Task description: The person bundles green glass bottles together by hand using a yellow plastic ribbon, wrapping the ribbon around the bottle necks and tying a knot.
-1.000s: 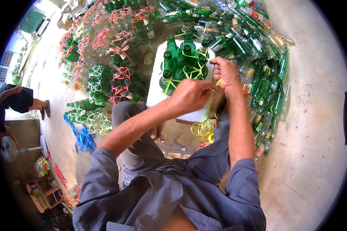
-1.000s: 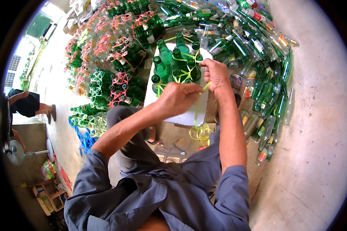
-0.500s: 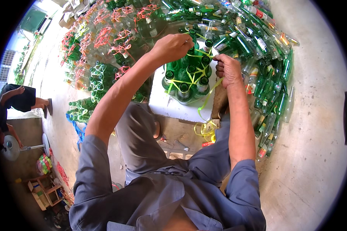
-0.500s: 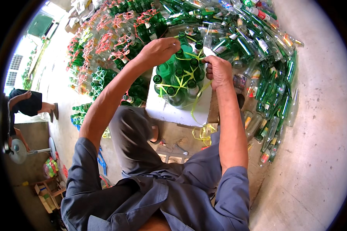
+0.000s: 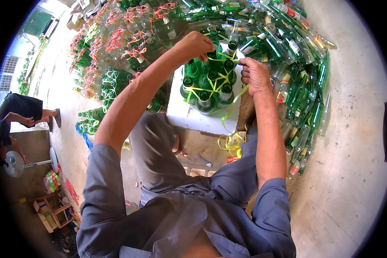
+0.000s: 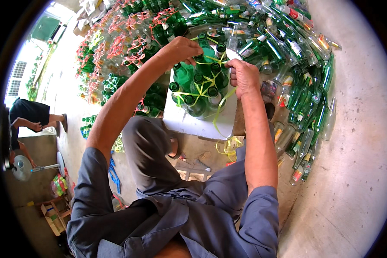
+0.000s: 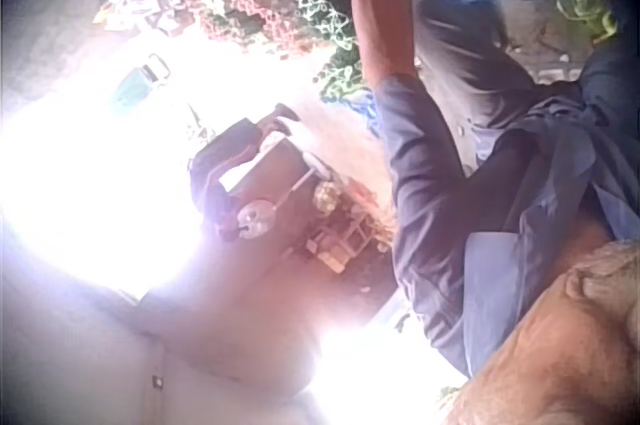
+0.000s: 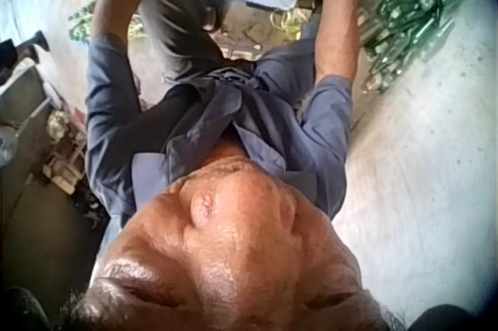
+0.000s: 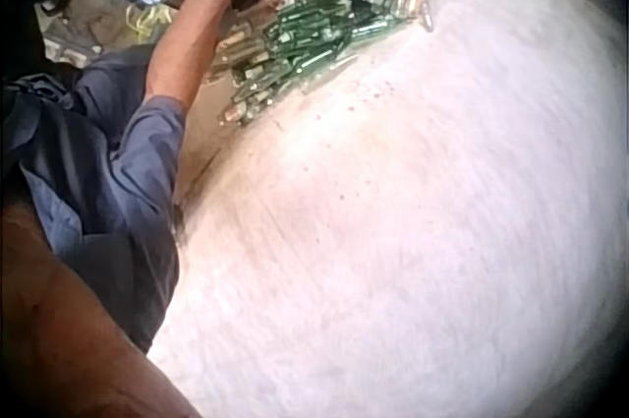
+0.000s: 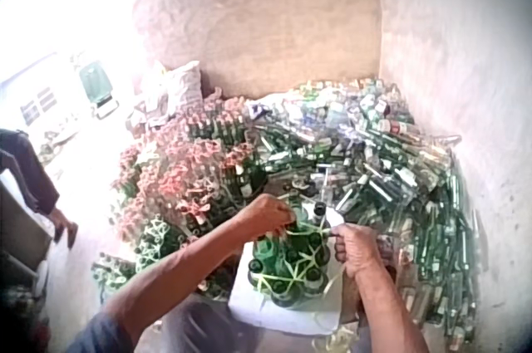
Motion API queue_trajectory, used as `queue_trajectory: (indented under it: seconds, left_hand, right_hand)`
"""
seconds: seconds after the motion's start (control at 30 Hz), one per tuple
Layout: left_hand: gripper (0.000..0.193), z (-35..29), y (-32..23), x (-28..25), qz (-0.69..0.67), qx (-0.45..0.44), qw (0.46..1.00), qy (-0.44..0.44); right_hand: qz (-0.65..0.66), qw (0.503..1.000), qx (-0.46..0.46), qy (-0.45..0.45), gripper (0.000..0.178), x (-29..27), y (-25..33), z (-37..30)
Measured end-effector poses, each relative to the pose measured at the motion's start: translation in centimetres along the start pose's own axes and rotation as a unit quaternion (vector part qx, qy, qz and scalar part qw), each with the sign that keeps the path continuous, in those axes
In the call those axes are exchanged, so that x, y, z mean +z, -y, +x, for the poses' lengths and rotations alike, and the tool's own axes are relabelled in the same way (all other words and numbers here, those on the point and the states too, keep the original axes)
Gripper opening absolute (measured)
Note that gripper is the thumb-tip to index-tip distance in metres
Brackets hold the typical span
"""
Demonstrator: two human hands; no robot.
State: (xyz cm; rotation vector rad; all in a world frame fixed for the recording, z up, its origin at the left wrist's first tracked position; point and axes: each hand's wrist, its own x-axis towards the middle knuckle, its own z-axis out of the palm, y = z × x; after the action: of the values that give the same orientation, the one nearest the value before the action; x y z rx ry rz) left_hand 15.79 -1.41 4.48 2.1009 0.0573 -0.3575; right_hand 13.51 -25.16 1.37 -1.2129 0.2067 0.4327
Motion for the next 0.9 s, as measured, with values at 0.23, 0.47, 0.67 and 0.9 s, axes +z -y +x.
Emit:
queue_trajectory:
  seconds: [0.23,0.47,0.67,0.9]
  left_hand:
    - [0.024,-0.4,-0.9,0.2,0.053,0.024,0.997,-0.041]
    - [0.015,-2.9,-1.8,2.2,0.298,0.331,0.88,-0.163]
    - [0.027,-2.6,-3.1,2.5,0.314,0.494,0.807,-0.075]
    - [0.041,-2.6,-2.4,3.0,0.375,0.462,0.804,0.01]
  right_hand:
    - [0.016,0.999,0.018,-0.028,0.016,-0.1,-0.2,0.2]
    - [0.036,0.998,0.045,-0.039,0.018,-0.7,-0.6,0.7]
    - [0.046,0.996,0.064,-0.038,0.019,-0.5,-0.6,0.3]
    - [0.038,0.997,0.059,-0.033,0.011,-1.2,-0.9,1.6]
